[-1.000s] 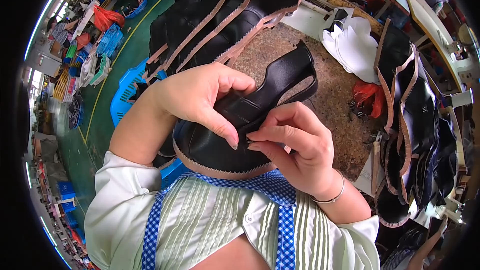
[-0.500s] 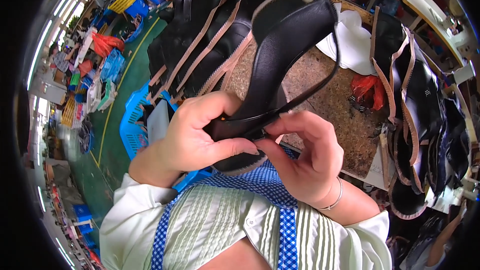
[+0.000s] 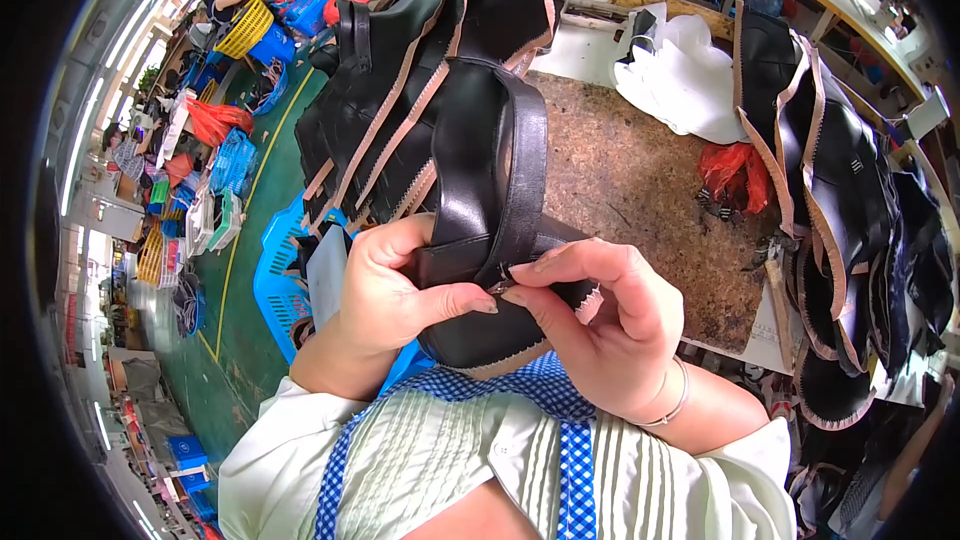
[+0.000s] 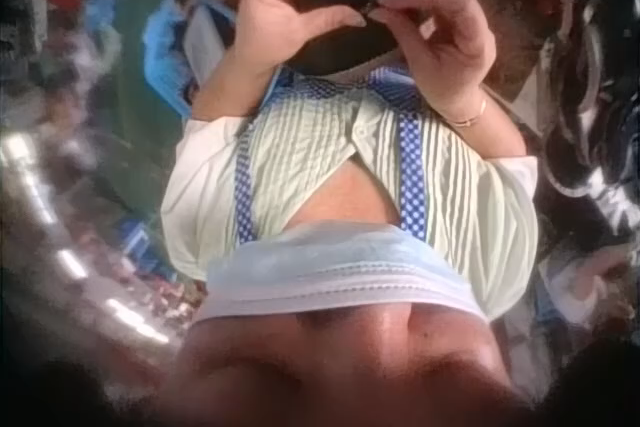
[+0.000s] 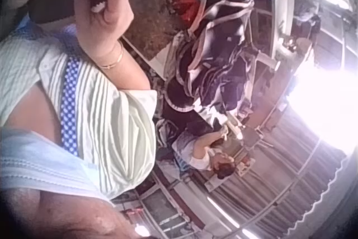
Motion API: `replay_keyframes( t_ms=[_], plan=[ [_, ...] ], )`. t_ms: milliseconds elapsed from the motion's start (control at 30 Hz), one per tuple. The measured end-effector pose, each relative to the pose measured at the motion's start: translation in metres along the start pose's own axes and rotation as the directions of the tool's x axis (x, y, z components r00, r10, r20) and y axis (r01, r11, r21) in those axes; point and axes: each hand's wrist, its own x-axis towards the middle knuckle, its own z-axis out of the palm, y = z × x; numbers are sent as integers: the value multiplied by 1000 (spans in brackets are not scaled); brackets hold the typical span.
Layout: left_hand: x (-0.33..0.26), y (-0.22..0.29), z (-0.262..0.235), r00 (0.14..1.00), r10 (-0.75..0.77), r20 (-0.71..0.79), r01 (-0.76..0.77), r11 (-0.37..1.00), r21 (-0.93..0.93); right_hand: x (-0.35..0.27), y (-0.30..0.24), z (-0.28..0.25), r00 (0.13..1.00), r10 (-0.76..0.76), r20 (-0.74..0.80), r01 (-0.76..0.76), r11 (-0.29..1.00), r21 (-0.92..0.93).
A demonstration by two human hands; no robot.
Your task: Assembling buckles or fasteners onto leather shoe parts in a factory setting.
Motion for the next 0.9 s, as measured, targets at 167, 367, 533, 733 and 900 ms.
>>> replay_keyframes(
  t_ms=[167,367,533,733,900],
  plan=[
    [1,-3,7,976,214,-32,-211,974,89,-2,-7,6,965,237,-110,-208,951,227],
    [-12,-13,24,973,170,-154,-189,974,-121,-5,-7,11,958,233,-168,-172,934,314],
    [-9,-17,27,973,158,-168,-185,969,-164,-3,-9,12,917,359,-173,-269,878,396],
    [-9,-20,20,972,199,-128,-206,978,-45,-1,-4,8,924,366,-109,-297,868,399],
    [-9,-20,16,960,275,-53,-272,961,46,11,6,-7,949,295,112,-315,886,339]
  ],
)
